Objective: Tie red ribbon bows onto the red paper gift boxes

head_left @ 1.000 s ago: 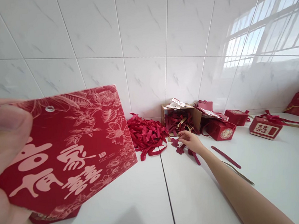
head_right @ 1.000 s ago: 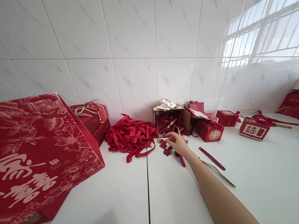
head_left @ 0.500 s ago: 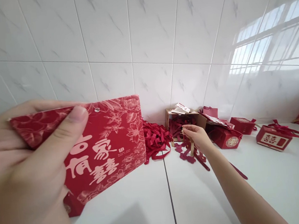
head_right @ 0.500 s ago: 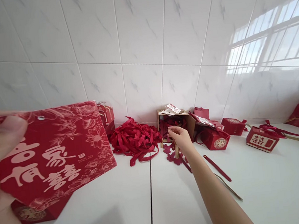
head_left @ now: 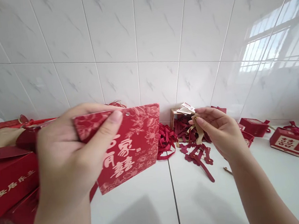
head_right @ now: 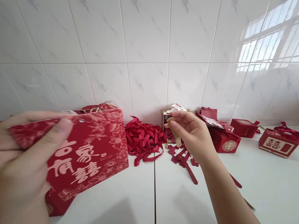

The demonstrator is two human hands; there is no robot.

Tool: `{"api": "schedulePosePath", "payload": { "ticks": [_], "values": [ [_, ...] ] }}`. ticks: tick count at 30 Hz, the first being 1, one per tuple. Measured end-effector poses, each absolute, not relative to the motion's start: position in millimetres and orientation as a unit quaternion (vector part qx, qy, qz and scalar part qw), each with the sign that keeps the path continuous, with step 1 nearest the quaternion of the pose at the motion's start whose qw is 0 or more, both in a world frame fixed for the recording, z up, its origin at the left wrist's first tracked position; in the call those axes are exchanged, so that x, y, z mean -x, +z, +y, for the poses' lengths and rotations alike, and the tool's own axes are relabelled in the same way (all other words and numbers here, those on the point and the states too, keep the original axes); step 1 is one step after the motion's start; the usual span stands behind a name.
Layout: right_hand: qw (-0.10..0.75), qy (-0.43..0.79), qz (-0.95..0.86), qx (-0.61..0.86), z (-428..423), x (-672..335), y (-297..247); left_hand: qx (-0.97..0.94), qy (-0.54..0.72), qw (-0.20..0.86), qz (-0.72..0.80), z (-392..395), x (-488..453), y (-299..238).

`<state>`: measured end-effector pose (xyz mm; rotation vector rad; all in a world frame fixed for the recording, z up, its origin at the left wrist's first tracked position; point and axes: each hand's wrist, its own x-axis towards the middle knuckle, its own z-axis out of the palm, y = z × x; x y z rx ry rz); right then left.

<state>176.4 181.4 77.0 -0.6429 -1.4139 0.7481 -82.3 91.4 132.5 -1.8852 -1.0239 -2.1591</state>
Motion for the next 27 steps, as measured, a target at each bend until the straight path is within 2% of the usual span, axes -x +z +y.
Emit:
{"api": "schedulePosePath", "payload": {
  "ticks": [4, 7, 12, 21, 27],
  "values": [
    [0.618, 0.274, -0.708, 0.207, 140, -169, 88, 0.692, -0.644, 0.008, -0.327, 94, 63, 127],
    [0.598, 0.187, -0.762, 0.164, 120, -163, 91, 0.707, -0.623, 0.019, -0.334, 89, 49, 124],
    [0.606, 0.088, -0.769, 0.182, 102, -153, 93, 0.745, -0.587, 0.028, -0.315, 79, 38, 122],
    [0.609, 0.149, -0.754, 0.196, 94, -144, 87, 0.783, -0.573, 0.004, -0.242, 75, 32, 120],
    [0.646, 0.131, -0.726, 0.197, 91, -140, 87, 0.775, -0.586, -0.015, -0.236, 73, 30, 117]
  ]
}}
